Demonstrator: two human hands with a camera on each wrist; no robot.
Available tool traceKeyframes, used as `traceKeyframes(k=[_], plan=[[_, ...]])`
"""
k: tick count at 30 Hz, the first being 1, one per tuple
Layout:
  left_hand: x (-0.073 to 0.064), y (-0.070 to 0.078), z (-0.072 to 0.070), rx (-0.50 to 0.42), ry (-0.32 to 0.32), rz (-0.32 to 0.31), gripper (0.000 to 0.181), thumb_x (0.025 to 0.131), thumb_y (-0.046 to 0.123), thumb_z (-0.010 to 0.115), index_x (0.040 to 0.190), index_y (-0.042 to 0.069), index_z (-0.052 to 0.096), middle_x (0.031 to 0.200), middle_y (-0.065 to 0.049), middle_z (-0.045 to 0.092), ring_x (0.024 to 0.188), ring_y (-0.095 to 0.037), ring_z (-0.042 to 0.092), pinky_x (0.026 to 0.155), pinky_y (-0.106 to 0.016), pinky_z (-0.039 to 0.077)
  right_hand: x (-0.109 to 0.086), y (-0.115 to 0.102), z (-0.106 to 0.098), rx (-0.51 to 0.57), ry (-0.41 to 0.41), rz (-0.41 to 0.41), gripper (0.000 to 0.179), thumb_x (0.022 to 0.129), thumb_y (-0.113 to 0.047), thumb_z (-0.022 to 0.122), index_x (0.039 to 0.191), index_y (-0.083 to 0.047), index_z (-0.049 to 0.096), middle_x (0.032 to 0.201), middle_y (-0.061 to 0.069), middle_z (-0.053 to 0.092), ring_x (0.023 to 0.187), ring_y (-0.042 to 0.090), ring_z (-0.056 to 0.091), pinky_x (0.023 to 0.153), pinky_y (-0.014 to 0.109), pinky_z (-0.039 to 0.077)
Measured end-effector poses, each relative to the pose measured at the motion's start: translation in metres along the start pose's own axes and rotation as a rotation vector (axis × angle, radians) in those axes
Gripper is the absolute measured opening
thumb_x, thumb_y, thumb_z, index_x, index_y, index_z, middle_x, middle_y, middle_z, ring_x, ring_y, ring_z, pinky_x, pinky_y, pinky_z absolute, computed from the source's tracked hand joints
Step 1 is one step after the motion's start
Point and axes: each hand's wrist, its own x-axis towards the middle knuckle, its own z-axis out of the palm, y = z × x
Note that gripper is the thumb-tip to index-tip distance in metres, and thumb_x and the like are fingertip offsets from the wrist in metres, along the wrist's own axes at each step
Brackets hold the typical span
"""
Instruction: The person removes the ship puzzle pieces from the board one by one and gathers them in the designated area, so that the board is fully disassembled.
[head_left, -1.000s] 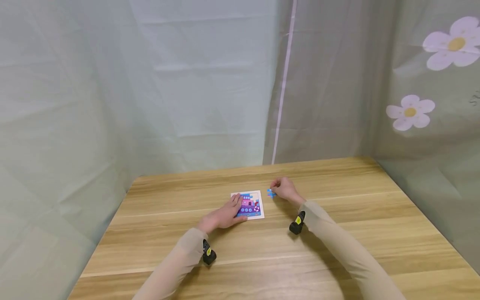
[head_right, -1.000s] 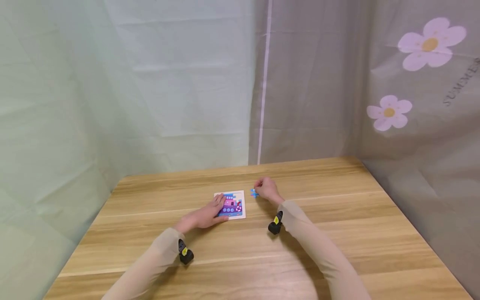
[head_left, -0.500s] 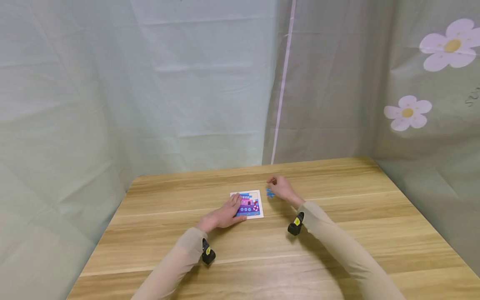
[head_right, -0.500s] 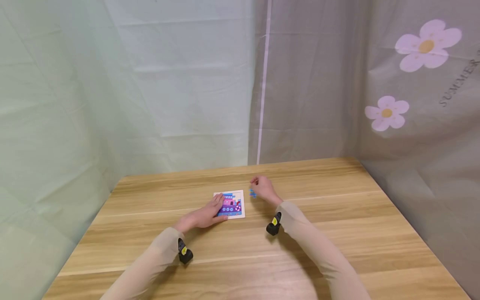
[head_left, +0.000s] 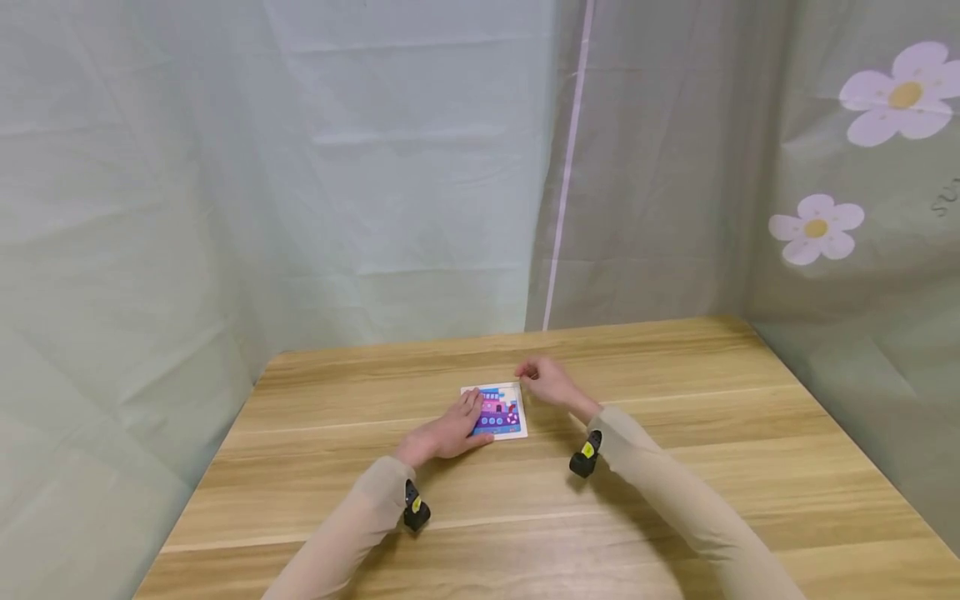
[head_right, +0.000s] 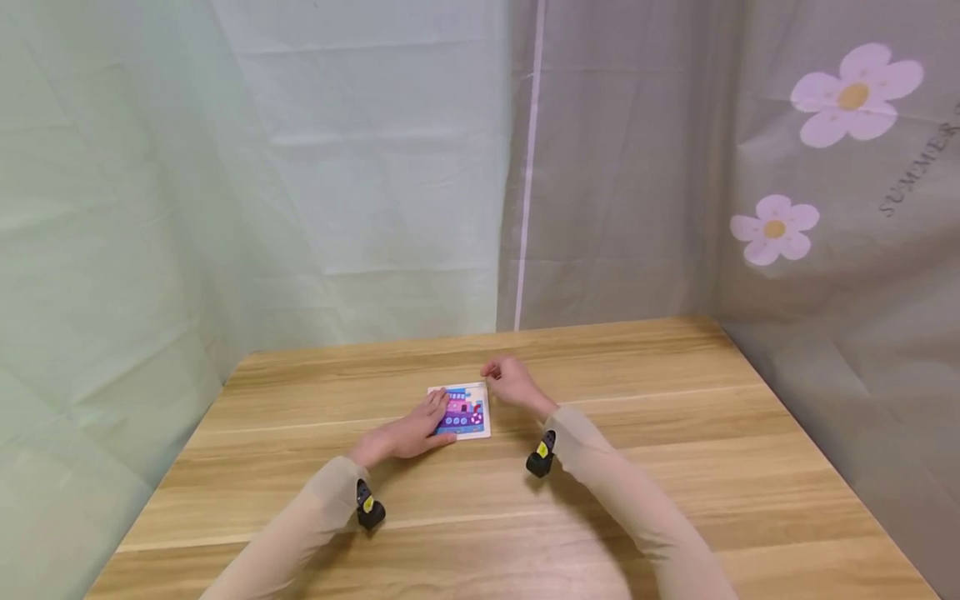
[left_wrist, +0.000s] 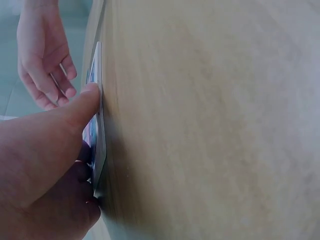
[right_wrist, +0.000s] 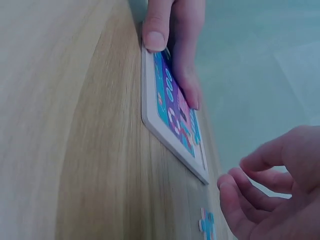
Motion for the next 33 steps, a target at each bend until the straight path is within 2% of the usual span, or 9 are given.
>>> traceKeyframes(k=[5, 9, 15, 22, 27, 33], plan=[[-0.002, 0.002, 0.001, 0.005, 0.000, -0.016, 0.079, 0.101, 0.046, 0.043, 0.153, -0.005, 0.012, 0.161, -0.023, 0.002, 0.150, -0.037, 0.003, 0.122, -0.046, 0.015, 0.000, -0.005, 0.007, -0.026, -0.081, -0.022, 0.018, 0.091, -0.005, 0.060, 0.107, 0.000, 0.067, 0.098, 0.013, 0.068, 0.086, 0.019, 0.062, 0.073, 0.028, 0.054], [-0.004, 0.003, 0.001, 0.016, 0.011, -0.020, 0.079, 0.101, 0.047, 0.043, 0.153, -0.004, 0.013, 0.161, -0.025, 0.003, 0.150, -0.039, 0.005, 0.121, -0.047, 0.017, 0.000, -0.009, 0.011, -0.032, -0.121, -0.027, 0.017, 0.092, -0.004, 0.060, 0.107, 0.000, 0.066, 0.094, 0.011, 0.067, 0.080, 0.016, 0.060, 0.067, 0.025, 0.053], [-0.006, 0.005, -0.001, 0.026, 0.019, -0.031, 0.078, 0.100, 0.047, 0.043, 0.153, -0.003, 0.015, 0.161, -0.023, 0.006, 0.150, -0.038, 0.007, 0.120, -0.052, 0.017, 0.001, -0.012, 0.016, -0.045, -0.117, -0.044, 0.015, 0.089, 0.000, 0.062, 0.104, 0.001, 0.067, 0.092, 0.010, 0.068, 0.081, 0.016, 0.061, 0.070, 0.025, 0.053], [-0.007, 0.005, 0.000, 0.065, 0.001, -0.052, 0.079, 0.101, 0.050, 0.039, 0.154, -0.002, 0.011, 0.162, -0.022, 0.005, 0.150, -0.036, 0.007, 0.120, -0.053, 0.018, 0.003, -0.011, 0.022, -0.066, -0.101, 0.001, 0.017, 0.083, 0.000, 0.070, 0.099, 0.000, 0.067, 0.091, 0.010, 0.068, 0.081, 0.016, 0.061, 0.075, 0.027, 0.055], [-0.009, 0.005, -0.001, 0.057, 0.014, -0.053, 0.077, 0.101, 0.046, 0.042, 0.153, -0.004, 0.014, 0.160, -0.027, 0.004, 0.149, -0.040, 0.007, 0.119, -0.055, 0.018, 0.004, -0.011, 0.023, -0.092, -0.096, 0.014, 0.021, 0.079, -0.002, 0.075, 0.099, 0.000, 0.067, 0.093, 0.010, 0.068, 0.084, 0.017, 0.062, 0.077, 0.028, 0.055], [-0.006, -0.004, 0.009, 0.100, -0.015, -0.072, 0.078, 0.102, 0.049, 0.034, 0.154, 0.000, 0.003, 0.160, -0.025, -0.007, 0.150, -0.038, -0.003, 0.122, -0.051, 0.011, 0.006, -0.012, 0.024, -0.113, -0.103, 0.022, 0.017, 0.079, -0.004, 0.076, 0.095, -0.002, 0.069, 0.090, 0.008, 0.068, 0.081, 0.016, 0.061, 0.074, 0.027, 0.054]])
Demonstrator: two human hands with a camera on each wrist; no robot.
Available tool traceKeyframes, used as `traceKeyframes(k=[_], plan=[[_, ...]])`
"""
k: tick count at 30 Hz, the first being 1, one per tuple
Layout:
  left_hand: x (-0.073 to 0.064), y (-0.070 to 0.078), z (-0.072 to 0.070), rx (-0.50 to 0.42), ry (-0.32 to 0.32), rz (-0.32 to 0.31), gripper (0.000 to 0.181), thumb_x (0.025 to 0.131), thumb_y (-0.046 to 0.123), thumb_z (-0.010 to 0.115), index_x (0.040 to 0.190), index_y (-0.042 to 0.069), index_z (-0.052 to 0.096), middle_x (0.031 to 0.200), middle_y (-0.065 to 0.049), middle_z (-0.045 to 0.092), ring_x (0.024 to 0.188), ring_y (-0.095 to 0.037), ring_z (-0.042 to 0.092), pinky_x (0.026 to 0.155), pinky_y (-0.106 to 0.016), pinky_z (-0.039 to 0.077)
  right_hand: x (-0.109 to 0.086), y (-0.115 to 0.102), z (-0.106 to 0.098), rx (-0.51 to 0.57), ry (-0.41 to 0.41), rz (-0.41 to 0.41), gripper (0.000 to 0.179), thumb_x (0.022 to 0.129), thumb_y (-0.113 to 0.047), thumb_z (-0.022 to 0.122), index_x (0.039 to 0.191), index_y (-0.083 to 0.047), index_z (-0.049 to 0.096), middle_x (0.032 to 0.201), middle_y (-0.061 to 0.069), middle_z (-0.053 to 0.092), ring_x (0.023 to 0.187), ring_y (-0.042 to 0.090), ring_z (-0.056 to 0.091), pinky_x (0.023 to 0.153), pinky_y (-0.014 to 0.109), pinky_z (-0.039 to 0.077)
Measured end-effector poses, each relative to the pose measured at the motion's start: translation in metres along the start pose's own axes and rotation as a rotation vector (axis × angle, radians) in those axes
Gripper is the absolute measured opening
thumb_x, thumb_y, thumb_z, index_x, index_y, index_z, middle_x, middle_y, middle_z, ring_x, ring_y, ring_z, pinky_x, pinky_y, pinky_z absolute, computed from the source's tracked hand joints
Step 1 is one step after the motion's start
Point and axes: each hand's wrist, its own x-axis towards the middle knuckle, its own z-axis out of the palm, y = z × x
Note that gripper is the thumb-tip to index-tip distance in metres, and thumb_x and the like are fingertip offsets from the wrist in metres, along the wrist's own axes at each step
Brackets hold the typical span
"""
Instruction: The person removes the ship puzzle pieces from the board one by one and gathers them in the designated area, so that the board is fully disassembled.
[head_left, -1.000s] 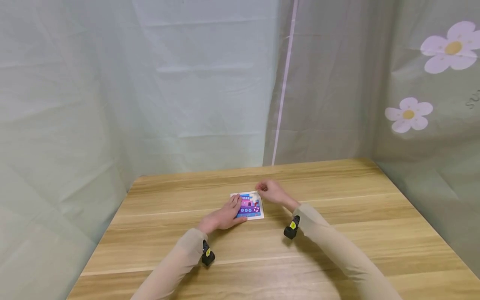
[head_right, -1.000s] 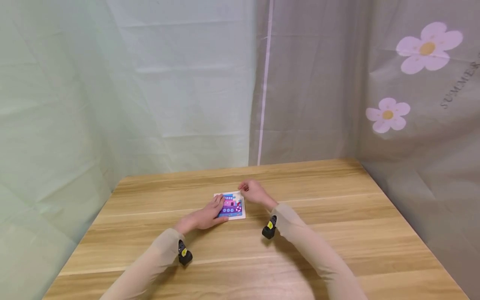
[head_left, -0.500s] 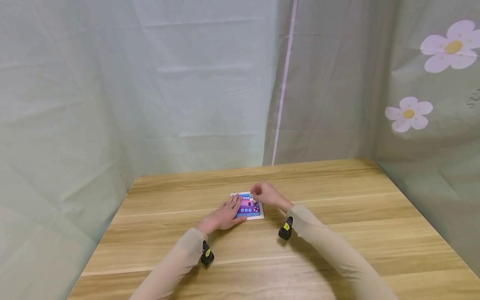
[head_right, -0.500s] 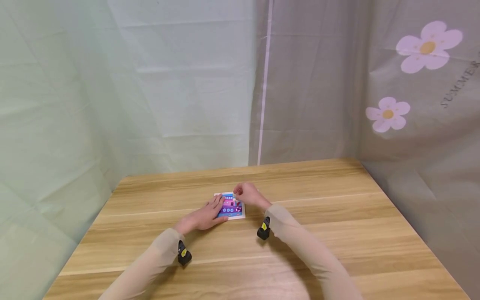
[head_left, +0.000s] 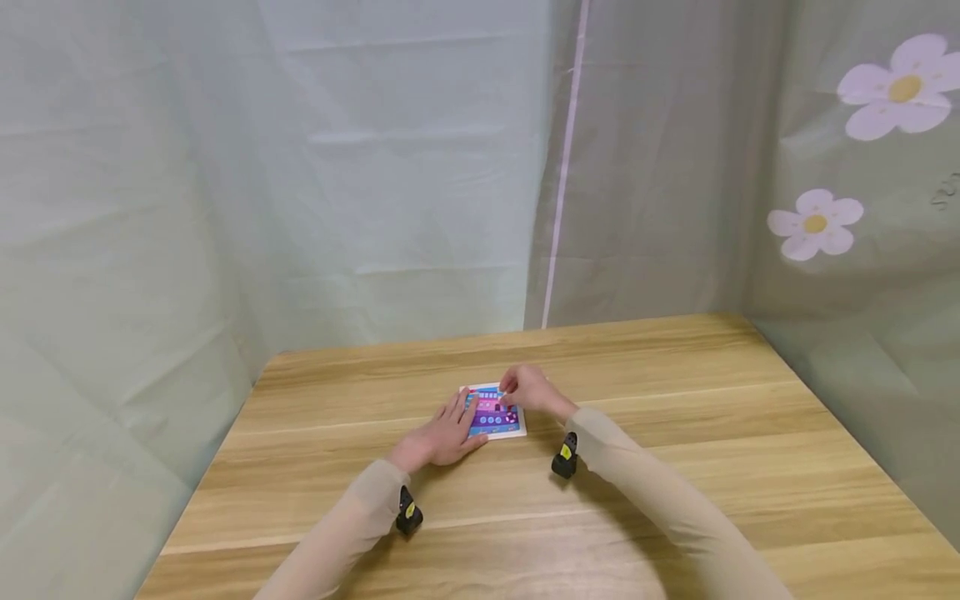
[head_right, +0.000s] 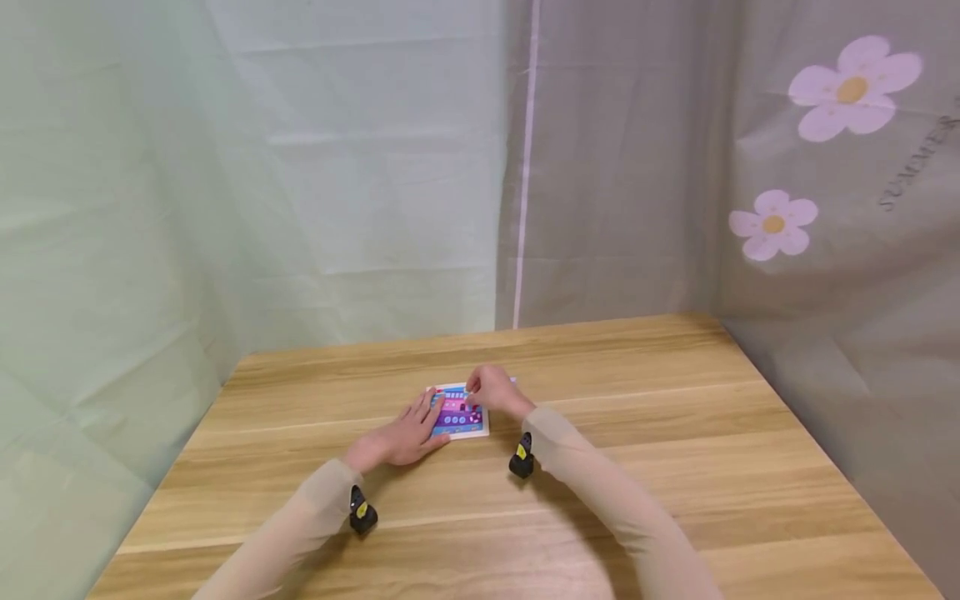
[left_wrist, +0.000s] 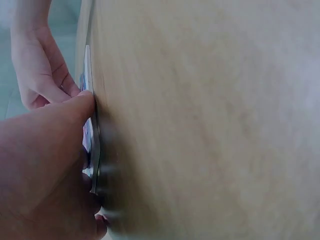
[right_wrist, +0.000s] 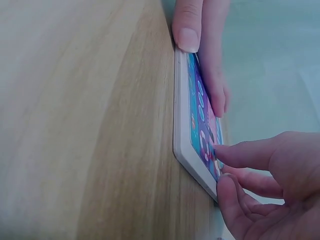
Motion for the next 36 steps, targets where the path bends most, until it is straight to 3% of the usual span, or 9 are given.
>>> traceKeyframes(k=[6, 16, 28, 36], plan=[[0.007, -0.009, 0.010, 0.008, 0.036, -0.013, 0.078, 0.102, 0.052, 0.030, 0.155, 0.003, 0.000, 0.162, -0.018, -0.009, 0.150, -0.034, -0.003, 0.122, -0.050, 0.010, 0.004, -0.003, 0.001, -0.017, -0.006, 0.024, 0.012, 0.082, -0.004, 0.074, 0.093, -0.004, 0.068, 0.088, 0.006, 0.066, 0.080, 0.015, 0.059, 0.075, 0.026, 0.052], [0.008, -0.009, 0.012, 0.031, 0.044, -0.020, 0.079, 0.102, 0.052, 0.031, 0.155, 0.002, 0.001, 0.162, -0.018, -0.008, 0.151, -0.034, -0.002, 0.122, -0.050, 0.011, 0.005, -0.005, 0.003, -0.033, 0.007, 0.030, 0.012, 0.084, -0.007, 0.073, 0.093, -0.005, 0.065, 0.088, 0.006, 0.065, 0.079, 0.015, 0.058, 0.074, 0.026, 0.051], [0.007, -0.009, 0.013, 0.022, 0.038, -0.010, 0.080, 0.102, 0.053, 0.029, 0.155, 0.002, -0.001, 0.162, -0.018, -0.009, 0.151, -0.034, -0.003, 0.122, -0.050, 0.011, 0.003, -0.006, 0.004, 0.073, 0.064, 0.062, 0.004, 0.089, -0.007, 0.066, 0.090, -0.003, 0.065, 0.083, 0.007, 0.065, 0.073, 0.015, 0.059, 0.064, 0.023, 0.051], [0.003, -0.008, 0.011, 0.006, 0.044, 0.014, 0.078, 0.102, 0.053, 0.028, 0.155, 0.004, 0.001, 0.162, -0.019, -0.007, 0.151, -0.035, -0.002, 0.121, -0.053, 0.010, 0.004, -0.003, 0.006, 0.075, 0.074, 0.075, 0.010, 0.087, -0.009, 0.069, 0.095, -0.003, 0.067, 0.086, 0.008, 0.069, 0.072, 0.014, 0.062, 0.064, 0.023, 0.053]])
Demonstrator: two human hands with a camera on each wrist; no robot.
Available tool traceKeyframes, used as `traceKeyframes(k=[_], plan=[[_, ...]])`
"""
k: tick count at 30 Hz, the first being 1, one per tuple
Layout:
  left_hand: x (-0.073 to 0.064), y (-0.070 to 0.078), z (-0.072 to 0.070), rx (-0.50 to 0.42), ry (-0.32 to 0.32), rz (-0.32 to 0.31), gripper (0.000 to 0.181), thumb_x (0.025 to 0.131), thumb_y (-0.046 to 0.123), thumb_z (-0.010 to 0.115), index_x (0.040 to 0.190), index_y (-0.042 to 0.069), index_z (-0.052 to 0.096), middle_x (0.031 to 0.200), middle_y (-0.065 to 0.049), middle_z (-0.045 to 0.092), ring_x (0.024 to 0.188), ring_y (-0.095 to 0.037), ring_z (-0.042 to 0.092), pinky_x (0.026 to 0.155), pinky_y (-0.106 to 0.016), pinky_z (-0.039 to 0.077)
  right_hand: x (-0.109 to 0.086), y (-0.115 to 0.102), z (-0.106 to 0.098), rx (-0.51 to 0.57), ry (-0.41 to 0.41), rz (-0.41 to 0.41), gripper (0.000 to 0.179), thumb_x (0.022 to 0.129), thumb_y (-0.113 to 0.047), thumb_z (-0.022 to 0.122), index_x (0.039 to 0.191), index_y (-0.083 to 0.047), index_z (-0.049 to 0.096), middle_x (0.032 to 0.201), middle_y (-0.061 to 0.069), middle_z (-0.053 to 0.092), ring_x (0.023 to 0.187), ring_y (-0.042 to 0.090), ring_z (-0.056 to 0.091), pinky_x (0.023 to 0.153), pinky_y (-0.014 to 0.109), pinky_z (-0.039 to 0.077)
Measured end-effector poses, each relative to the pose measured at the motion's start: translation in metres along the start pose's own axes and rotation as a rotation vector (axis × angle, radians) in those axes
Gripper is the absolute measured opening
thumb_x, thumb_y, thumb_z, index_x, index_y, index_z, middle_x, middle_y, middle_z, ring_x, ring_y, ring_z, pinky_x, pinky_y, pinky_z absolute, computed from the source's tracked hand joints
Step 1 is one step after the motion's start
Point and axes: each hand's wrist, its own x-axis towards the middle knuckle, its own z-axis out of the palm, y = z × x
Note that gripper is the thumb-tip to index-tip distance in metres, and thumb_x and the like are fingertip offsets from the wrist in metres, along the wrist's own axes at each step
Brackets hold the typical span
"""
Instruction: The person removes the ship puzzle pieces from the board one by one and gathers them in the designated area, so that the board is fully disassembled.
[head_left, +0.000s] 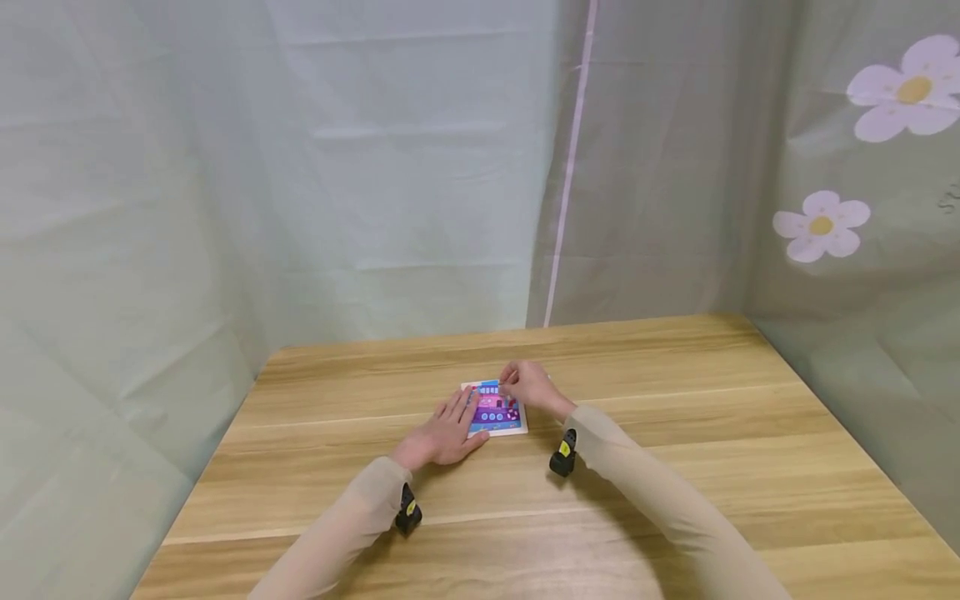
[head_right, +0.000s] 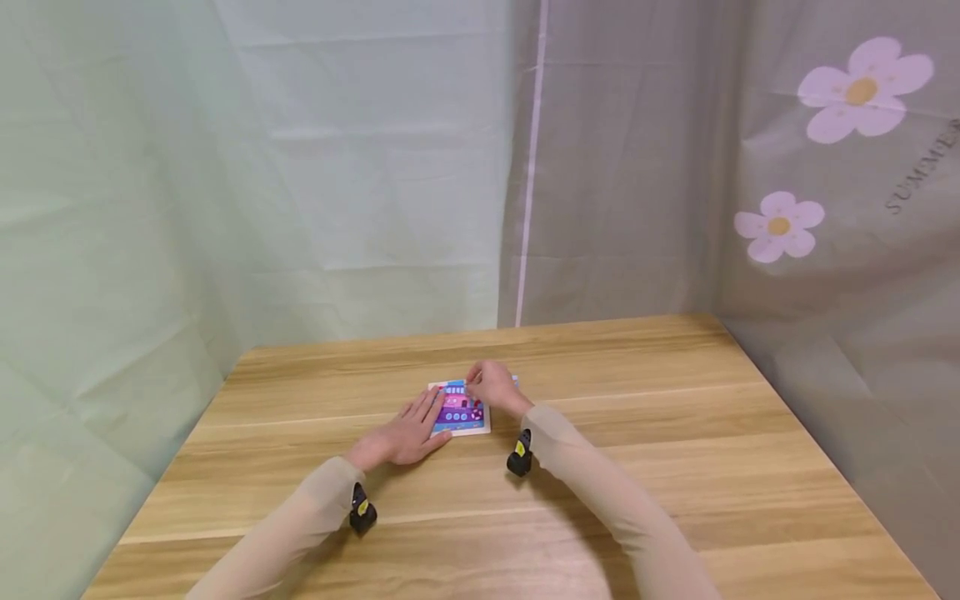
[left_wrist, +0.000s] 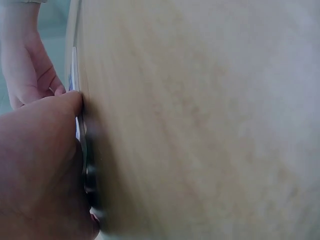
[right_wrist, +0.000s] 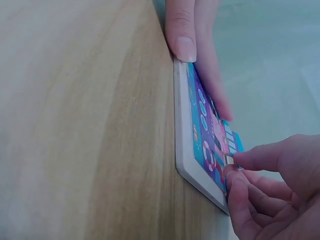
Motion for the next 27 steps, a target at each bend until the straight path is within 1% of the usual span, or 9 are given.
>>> traceKeyframes(k=[2, 5, 8, 12, 16, 22, 27], plan=[[-0.0033, 0.0019, -0.0040, -0.004, -0.005, 0.014, 0.075, 0.102, 0.054, 0.027, 0.156, 0.008, 0.002, 0.162, -0.019, -0.008, 0.150, -0.036, -0.002, 0.121, -0.053, 0.010, 0.0001, 0.0001, 0.0002, -0.012, -0.002, -0.015, 0.010, 0.086, -0.009, 0.070, 0.093, -0.003, 0.068, 0.085, 0.008, 0.069, 0.072, 0.013, 0.062, 0.064, 0.023, 0.052], [-0.0061, 0.0035, -0.0091, -0.025, -0.011, 0.038, 0.068, 0.103, 0.052, 0.027, 0.157, 0.016, 0.008, 0.162, -0.022, -0.006, 0.150, -0.038, -0.001, 0.121, -0.055, 0.011, 0.0005, -0.0002, 0.0005, -0.025, -0.006, -0.027, 0.008, 0.086, -0.010, 0.070, 0.090, -0.003, 0.069, 0.083, 0.007, 0.069, 0.072, 0.013, 0.060, 0.064, 0.022, 0.051], [-0.0060, 0.0033, -0.0098, -0.021, -0.026, 0.048, 0.064, 0.103, 0.050, 0.029, 0.157, 0.021, 0.010, 0.162, -0.022, -0.007, 0.150, -0.038, -0.003, 0.120, -0.056, 0.010, 0.0003, -0.0003, 0.0006, -0.024, -0.009, -0.024, 0.006, 0.086, -0.009, 0.070, 0.089, -0.003, 0.069, 0.082, 0.007, 0.068, 0.071, 0.013, 0.060, 0.063, 0.021, 0.050], [-0.0046, 0.0016, -0.0067, -0.016, -0.028, 0.050, 0.062, 0.103, 0.048, 0.030, 0.157, 0.024, 0.011, 0.162, -0.021, -0.008, 0.150, -0.038, -0.004, 0.120, -0.057, 0.011, 0.0003, 0.0006, 0.0008, -0.027, -0.009, -0.028, 0.006, 0.086, -0.009, 0.070, 0.087, -0.004, 0.069, 0.080, 0.006, 0.068, 0.070, 0.012, 0.058, 0.061, 0.020, 0.048], [-0.0040, 0.0001, -0.0047, -0.026, -0.008, 0.049, 0.061, 0.103, 0.048, 0.032, 0.156, 0.025, 0.014, 0.162, -0.020, -0.006, 0.150, -0.037, -0.002, 0.119, -0.057, 0.013, 0.0002, 0.0018, 0.0007, -0.014, -0.011, -0.038, 0.005, 0.087, -0.008, 0.068, 0.087, -0.003, 0.069, 0.079, 0.006, 0.068, 0.069, 0.012, 0.058, 0.061, 0.020, 0.048], [-0.0023, -0.0024, -0.0024, -0.019, -0.011, 0.040, 0.062, 0.102, 0.051, 0.032, 0.156, 0.028, 0.013, 0.163, -0.018, -0.006, 0.151, -0.035, -0.002, 0.120, -0.056, 0.014, 0.0000, 0.0019, 0.0001, 0.014, -0.014, -0.023, 0.007, 0.089, -0.009, 0.066, 0.089, -0.004, 0.070, 0.081, 0.006, 0.068, 0.070, 0.013, 0.059, 0.063, 0.022, 0.049], [-0.0034, -0.0008, -0.0039, -0.010, -0.008, 0.041, 0.061, 0.103, 0.050, 0.031, 0.156, 0.028, 0.013, 0.163, -0.018, -0.006, 0.150, -0.036, -0.002, 0.120, -0.056, 0.014, -0.0001, 0.0021, 0.0002, 0.013, -0.014, -0.017, 0.008, 0.090, -0.010, 0.065, 0.090, -0.004, 0.070, 0.082, 0.006, 0.067, 0.071, 0.014, 0.059, 0.063, 0.023, 0.049]])
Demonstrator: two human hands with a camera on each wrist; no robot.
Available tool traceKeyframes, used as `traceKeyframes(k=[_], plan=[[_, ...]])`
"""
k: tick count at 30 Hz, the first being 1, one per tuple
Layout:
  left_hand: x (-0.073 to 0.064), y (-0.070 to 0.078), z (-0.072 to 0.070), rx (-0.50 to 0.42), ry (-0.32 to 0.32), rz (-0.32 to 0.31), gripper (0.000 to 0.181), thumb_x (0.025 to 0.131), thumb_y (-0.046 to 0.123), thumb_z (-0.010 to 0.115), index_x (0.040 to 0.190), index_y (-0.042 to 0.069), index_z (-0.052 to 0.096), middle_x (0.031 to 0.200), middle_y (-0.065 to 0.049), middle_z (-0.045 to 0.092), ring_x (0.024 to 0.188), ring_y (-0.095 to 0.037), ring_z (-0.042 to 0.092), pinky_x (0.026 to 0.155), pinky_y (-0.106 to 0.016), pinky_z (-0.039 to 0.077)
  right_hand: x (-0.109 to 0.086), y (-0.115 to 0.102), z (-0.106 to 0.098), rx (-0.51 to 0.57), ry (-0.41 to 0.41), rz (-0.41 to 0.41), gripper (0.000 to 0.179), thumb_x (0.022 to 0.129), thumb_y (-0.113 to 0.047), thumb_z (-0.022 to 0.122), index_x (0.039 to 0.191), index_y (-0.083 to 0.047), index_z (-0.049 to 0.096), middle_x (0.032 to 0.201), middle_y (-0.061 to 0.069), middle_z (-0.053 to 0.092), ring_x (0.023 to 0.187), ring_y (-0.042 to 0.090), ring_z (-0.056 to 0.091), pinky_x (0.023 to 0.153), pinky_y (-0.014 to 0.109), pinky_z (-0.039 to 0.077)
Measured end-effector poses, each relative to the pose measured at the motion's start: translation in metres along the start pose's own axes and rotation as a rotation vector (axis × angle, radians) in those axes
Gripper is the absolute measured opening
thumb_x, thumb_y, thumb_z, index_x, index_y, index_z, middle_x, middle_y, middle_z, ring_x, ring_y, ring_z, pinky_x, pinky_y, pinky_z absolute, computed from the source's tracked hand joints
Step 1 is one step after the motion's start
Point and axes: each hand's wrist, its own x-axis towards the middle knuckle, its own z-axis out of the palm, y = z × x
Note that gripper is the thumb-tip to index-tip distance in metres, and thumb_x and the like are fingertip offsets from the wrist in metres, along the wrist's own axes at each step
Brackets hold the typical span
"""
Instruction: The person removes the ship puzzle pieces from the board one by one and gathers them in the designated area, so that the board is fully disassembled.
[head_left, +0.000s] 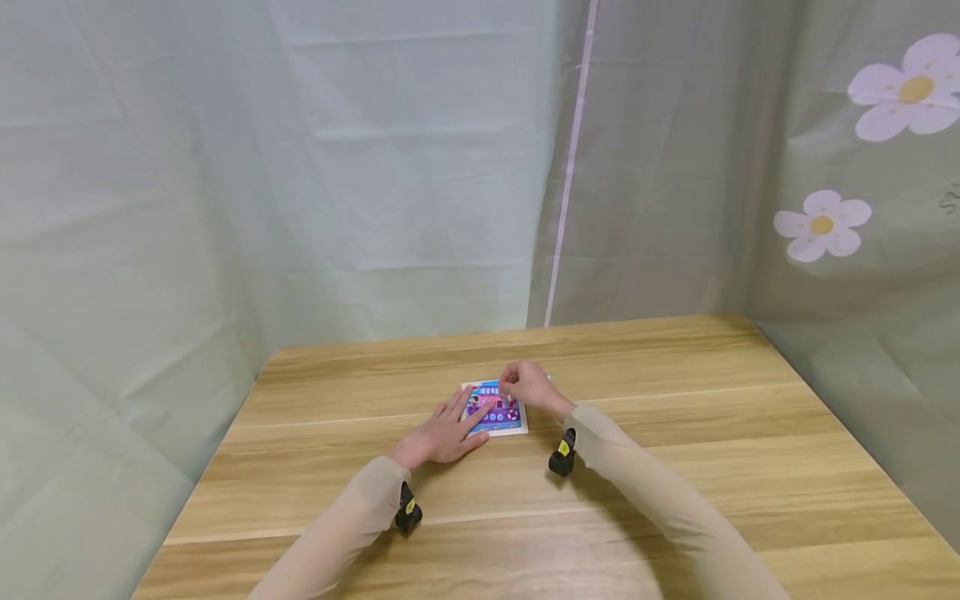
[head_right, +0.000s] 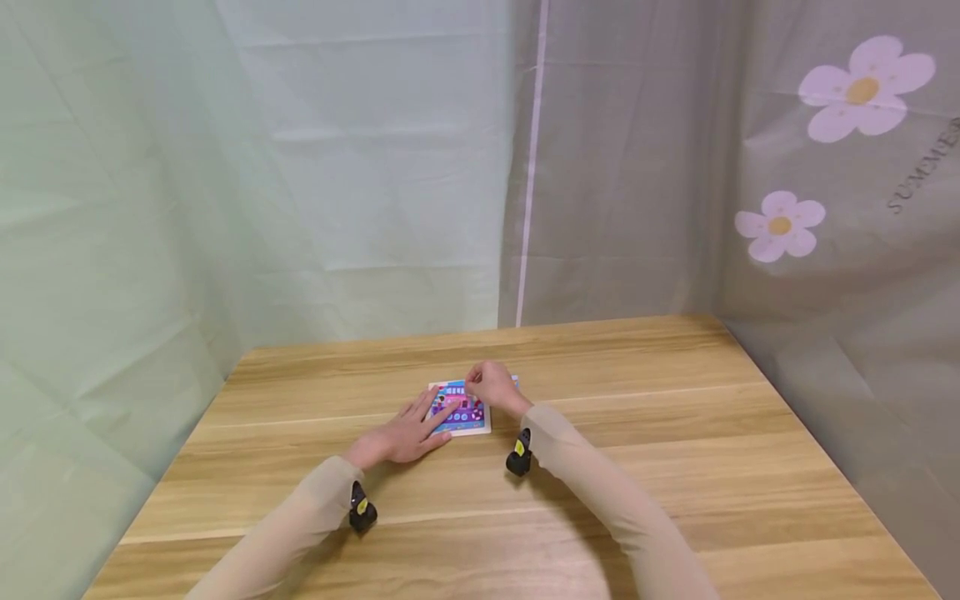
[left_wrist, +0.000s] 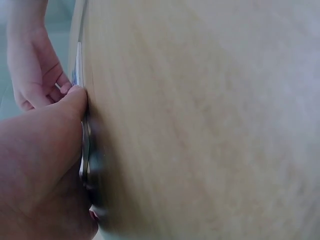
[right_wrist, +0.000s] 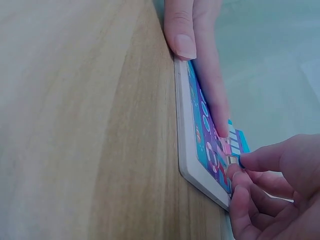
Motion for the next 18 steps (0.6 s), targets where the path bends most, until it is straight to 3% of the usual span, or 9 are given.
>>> traceKeyframes(k=[7, 18], plan=[[-0.0036, 0.0041, -0.0033, -0.014, -0.023, 0.012, 0.062, 0.102, 0.052, 0.028, 0.157, 0.027, 0.011, 0.161, -0.023, -0.006, 0.150, -0.038, -0.003, 0.120, -0.057, 0.011, -0.0030, 0.0003, -0.0008, 0.008, -0.020, 0.001, 0.008, 0.091, -0.012, 0.064, 0.090, -0.006, 0.069, 0.083, 0.006, 0.067, 0.073, 0.015, 0.060, 0.063, 0.023, 0.051], [-0.0060, 0.0054, -0.0062, -0.022, -0.004, 0.027, 0.062, 0.103, 0.051, 0.028, 0.157, 0.025, 0.012, 0.161, -0.023, -0.006, 0.150, -0.039, -0.002, 0.120, -0.057, 0.010, -0.0035, -0.0001, -0.0053, 0.022, -0.020, -0.011, 0.012, 0.092, -0.015, 0.063, 0.095, -0.006, 0.069, 0.087, 0.007, 0.067, 0.074, 0.015, 0.060, 0.063, 0.024, 0.051]])
